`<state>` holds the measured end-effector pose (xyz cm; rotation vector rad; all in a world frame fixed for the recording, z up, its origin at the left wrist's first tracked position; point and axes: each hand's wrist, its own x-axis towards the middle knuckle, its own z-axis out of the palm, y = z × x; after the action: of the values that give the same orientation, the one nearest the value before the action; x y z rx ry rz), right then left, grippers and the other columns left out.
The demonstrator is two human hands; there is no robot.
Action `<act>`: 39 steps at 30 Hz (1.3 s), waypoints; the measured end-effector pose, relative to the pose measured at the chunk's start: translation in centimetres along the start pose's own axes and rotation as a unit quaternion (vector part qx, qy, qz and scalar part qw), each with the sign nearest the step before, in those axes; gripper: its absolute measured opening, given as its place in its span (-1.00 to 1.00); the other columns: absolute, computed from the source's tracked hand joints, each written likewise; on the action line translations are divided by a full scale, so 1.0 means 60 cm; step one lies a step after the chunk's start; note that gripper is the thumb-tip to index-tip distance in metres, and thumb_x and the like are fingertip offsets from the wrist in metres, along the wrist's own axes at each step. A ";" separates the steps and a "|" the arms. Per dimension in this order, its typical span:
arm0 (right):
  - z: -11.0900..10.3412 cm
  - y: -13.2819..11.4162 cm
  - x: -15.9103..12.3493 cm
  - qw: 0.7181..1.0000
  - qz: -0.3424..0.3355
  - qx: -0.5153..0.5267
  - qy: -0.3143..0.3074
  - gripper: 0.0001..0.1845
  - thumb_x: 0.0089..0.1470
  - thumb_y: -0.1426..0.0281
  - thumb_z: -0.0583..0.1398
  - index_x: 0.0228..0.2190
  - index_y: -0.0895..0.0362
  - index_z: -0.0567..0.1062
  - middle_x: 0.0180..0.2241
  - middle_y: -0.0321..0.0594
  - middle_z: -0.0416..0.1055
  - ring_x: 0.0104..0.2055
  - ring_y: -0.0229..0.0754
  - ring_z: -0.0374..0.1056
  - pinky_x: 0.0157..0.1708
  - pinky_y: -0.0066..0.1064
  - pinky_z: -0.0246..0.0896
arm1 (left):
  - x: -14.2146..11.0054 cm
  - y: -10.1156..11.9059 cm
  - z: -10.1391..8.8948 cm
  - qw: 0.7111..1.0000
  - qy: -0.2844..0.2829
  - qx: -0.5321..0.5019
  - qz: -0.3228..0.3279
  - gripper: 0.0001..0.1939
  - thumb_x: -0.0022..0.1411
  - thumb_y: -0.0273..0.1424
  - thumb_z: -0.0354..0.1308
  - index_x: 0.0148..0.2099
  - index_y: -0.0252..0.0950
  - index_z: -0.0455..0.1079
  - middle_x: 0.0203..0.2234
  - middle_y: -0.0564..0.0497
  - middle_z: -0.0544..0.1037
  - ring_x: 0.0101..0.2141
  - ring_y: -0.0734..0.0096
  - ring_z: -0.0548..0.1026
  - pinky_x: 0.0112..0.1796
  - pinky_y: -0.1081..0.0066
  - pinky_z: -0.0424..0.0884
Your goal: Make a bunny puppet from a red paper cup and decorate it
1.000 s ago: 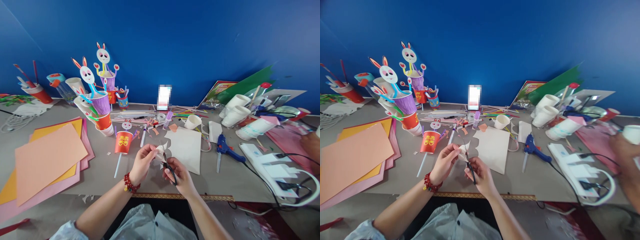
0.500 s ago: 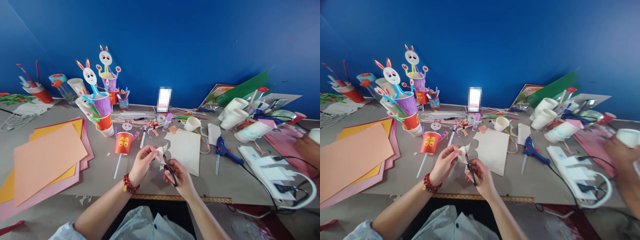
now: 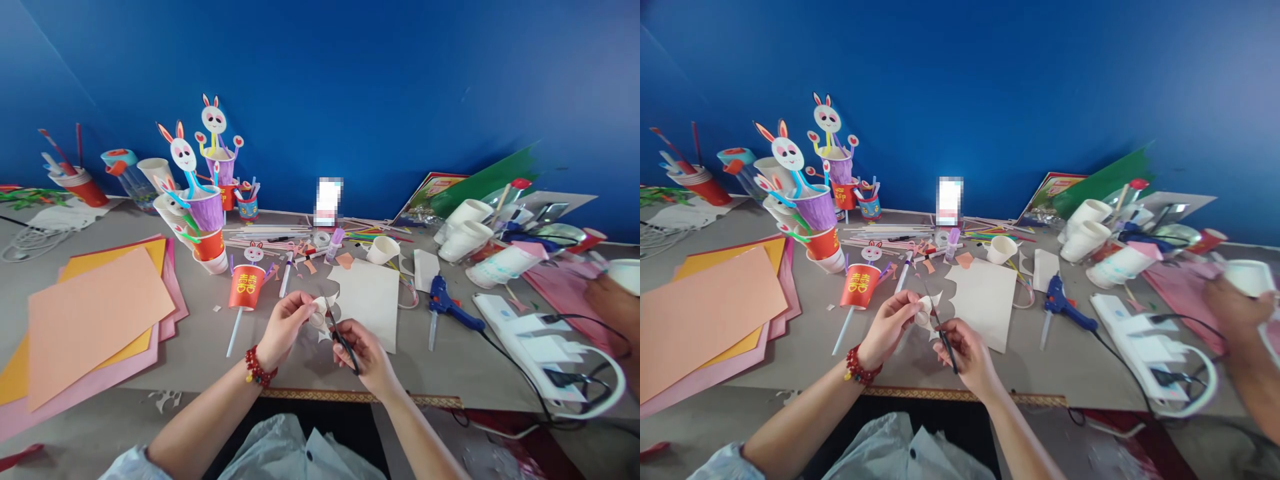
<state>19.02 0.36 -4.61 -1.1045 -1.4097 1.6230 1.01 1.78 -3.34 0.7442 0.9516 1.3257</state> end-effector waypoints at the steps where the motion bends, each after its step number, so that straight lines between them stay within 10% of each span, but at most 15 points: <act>1: -0.001 -0.001 0.000 1.000 0.003 0.000 0.001 -0.46 -0.05 -0.06 0.35 -0.33 0.12 0.39 -0.58 -0.35 0.35 -0.56 -0.30 0.27 -0.55 -0.46 0.19 | 0.000 -0.001 0.000 1.000 0.001 0.003 0.001 -0.74 0.05 -0.26 0.37 -0.43 -0.29 0.38 -0.51 0.08 0.52 -0.55 0.58 0.32 -0.50 0.54 0.21; 39: -0.032 0.000 -0.006 0.998 0.060 -0.012 0.001 -0.56 -0.16 0.15 0.44 -0.36 0.14 0.44 -0.63 -0.38 0.36 -0.63 -0.33 0.24 -0.59 -0.48 0.14 | 0.002 -0.003 -0.003 0.998 -0.066 -0.010 -0.002 -0.73 0.11 -0.23 0.34 -0.39 -0.30 0.38 -0.50 0.01 0.55 -0.50 0.45 0.47 -0.39 0.44 0.39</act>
<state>20.96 0.76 -4.62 -1.2246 -1.3871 1.6923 0.94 1.83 -3.62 0.8037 0.8341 1.2647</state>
